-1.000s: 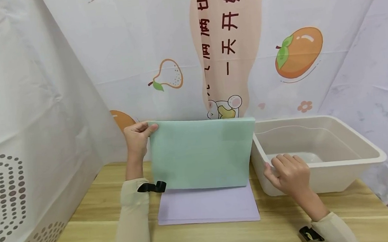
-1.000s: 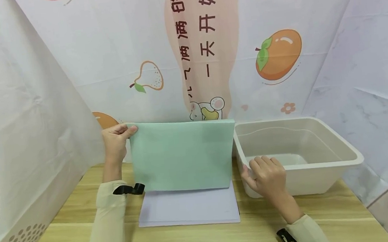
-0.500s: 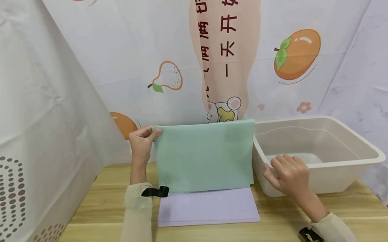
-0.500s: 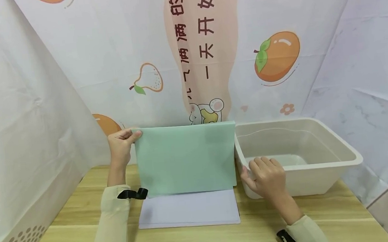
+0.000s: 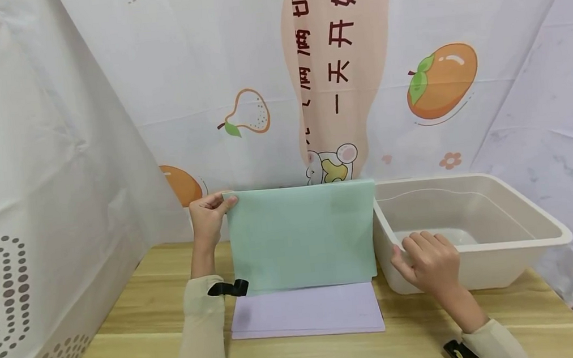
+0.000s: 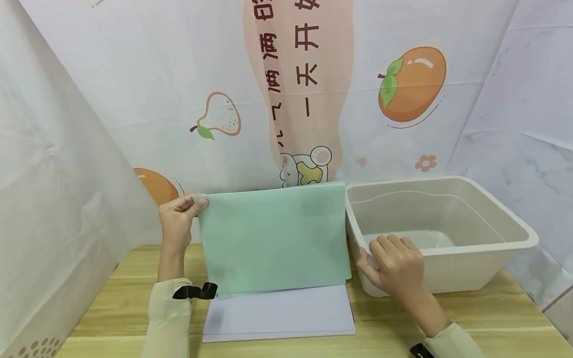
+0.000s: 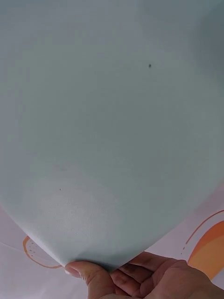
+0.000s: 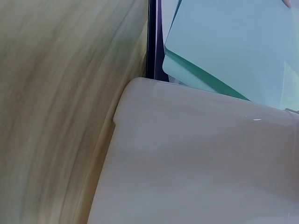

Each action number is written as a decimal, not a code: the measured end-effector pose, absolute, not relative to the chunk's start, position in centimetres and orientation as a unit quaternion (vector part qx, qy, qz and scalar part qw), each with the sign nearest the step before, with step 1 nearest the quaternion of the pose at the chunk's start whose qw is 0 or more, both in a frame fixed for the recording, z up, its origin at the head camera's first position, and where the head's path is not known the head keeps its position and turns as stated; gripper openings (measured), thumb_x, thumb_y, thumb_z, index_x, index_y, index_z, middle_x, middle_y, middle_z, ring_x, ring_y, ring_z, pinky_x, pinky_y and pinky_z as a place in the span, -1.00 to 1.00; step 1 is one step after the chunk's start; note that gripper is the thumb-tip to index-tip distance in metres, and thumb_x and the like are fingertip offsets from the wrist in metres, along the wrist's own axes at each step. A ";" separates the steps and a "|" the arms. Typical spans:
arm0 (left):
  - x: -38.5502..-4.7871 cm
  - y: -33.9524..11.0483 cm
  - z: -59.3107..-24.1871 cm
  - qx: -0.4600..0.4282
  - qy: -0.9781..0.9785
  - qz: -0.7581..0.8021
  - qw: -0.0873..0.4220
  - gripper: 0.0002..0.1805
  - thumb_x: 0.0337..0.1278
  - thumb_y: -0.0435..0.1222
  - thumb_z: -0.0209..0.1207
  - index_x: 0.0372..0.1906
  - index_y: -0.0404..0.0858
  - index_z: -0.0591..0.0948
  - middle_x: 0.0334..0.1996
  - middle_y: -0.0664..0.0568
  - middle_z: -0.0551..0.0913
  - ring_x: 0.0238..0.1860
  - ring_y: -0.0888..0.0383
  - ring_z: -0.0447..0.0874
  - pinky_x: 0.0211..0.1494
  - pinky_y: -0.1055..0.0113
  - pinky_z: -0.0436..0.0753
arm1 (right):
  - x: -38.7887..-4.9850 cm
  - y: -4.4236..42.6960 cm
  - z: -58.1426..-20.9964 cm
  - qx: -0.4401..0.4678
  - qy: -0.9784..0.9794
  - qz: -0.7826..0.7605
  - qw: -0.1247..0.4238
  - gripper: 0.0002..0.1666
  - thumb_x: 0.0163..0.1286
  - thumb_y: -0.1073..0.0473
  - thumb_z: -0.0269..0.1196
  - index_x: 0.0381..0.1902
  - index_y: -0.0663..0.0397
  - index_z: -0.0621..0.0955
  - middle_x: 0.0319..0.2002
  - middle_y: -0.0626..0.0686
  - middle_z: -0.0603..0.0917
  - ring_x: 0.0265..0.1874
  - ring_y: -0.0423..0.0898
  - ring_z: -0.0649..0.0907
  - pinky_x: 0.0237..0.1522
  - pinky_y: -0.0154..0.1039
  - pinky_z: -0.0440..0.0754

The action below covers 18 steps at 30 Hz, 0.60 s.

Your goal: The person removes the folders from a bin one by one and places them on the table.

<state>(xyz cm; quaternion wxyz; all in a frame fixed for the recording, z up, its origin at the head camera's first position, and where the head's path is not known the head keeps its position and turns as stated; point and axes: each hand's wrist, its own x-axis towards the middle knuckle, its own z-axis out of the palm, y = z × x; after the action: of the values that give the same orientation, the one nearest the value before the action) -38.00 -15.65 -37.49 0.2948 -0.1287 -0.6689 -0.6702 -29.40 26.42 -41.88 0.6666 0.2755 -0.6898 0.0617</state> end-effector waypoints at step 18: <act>-37.7 -15.8 -38.5 -0.157 -0.642 -0.687 0.303 -0.81 0.09 -0.59 0.36 -0.24 -0.72 0.68 -0.56 0.28 0.75 -0.59 0.36 0.61 -0.44 0.54 0.60 | -29.4 26.2 -41.8 0.277 -0.687 0.063 0.669 -0.56 0.22 0.13 0.09 -0.80 0.09 0.26 -0.80 -0.01 0.26 -0.81 -0.08 0.21 -0.73 -0.18 0.12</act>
<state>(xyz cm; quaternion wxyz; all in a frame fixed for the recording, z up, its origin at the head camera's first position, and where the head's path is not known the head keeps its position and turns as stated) -37.75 -15.83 -38.53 0.3029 -0.1571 -0.6421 -0.6865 -29.39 26.22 -41.79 0.6692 0.2770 -0.6867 0.0628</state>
